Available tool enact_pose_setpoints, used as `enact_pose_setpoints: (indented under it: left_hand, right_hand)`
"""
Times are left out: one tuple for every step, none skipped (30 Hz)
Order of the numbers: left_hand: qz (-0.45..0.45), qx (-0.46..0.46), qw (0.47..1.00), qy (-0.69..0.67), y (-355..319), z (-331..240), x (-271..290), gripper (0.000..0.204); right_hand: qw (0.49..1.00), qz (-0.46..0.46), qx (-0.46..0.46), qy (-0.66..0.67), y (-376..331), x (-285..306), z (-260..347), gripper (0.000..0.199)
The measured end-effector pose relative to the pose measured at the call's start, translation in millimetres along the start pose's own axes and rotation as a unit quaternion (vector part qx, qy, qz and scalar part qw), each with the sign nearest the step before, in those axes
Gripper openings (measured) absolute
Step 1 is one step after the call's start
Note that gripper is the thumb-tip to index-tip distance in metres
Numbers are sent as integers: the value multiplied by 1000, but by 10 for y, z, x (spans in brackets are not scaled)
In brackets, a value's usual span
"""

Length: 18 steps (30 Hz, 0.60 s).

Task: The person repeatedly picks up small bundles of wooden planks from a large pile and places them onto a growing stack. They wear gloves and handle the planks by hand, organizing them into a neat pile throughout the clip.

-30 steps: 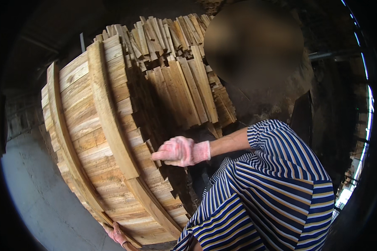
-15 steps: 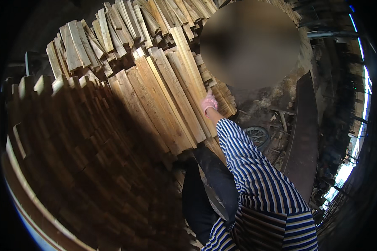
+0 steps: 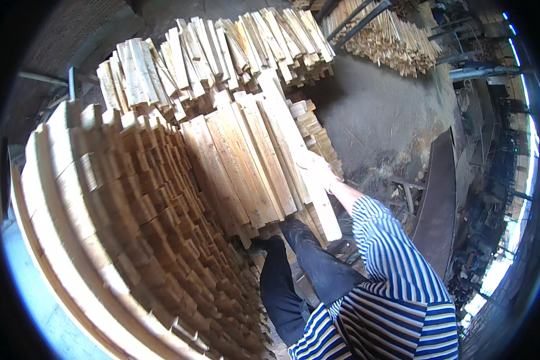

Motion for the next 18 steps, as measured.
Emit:
enact_pose_setpoints:
  left_hand:
    - [19,-6,1000,-4,-16,25,93,58]
    - [37,-14,999,-14,-53,139,222,57]
    - [57,-22,998,-27,-97,300,405,57]
    - [80,-33,995,-41,-194,518,623,57]
    - [98,-57,992,-59,-405,774,881,56]
    - [112,-92,986,-80,-654,1063,1082,56]
    - [104,-141,980,-97,-878,1251,1308,56]
    - [68,-200,972,-107,-1040,1258,1477,55]
    - [-111,-151,978,-90,-1216,1393,1701,60]
    - [-311,-78,945,-65,-1323,1314,1795,66]
    - [-448,-15,892,-50,-1523,1325,1814,71]
    - [-522,13,851,-57,-1698,1419,1726,77]
    - [-590,-76,801,-63,-1869,1825,1584,80]
    - [-606,-47,793,-48,-1874,1983,1447,84]
    - [-640,-20,768,-10,-1926,2196,1255,93]
    - [-675,38,737,25,-1881,2183,1110,100]
    - [-695,66,716,-8,-1812,1845,1082,102]
    - [-736,42,676,16,-1875,1455,1090,103]
  right_hand:
    - [999,32,18,5,-116,46,196,51]
    - [999,37,8,29,-264,-1,419,54]
    - [997,54,-7,52,-415,-101,647,57]
    - [996,35,64,-51,-546,-269,948,57]
    - [990,57,83,-99,-707,-572,1283,56]
    - [982,69,99,-146,-954,-838,1622,56]
    - [965,91,183,-165,-1085,-907,1861,59]
    - [947,135,226,-184,-1166,-1067,2086,60]
    - [927,184,261,-199,-1250,-1230,2302,61]
    - [886,204,341,-241,-1592,-1704,2812,62]
    - [860,247,356,-271,-1927,-2216,3178,64]
    - [829,290,371,-301,-2269,-2726,3445,67]
    - [769,334,419,-349,-2536,-3230,3607,76]
    - [708,325,455,-432,-2972,-3799,3771,79]
    - [646,351,507,-449,-3269,-4291,3746,78]
    - [579,370,556,-468,-3525,-4797,3657,78]
    - [516,382,596,-483,-3674,-5205,3582,78]
    - [456,391,634,-488,-3791,-5538,3484,78]
Point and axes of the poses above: each hand's wrist, its own y-axis towards the middle knuckle, its own x-axis out of the back of the hand, z = x × y, the point moved 4 cm from there along y, towards the middle knuckle, and after that the axes turned 1 degree about z, right-handed, at the moved point
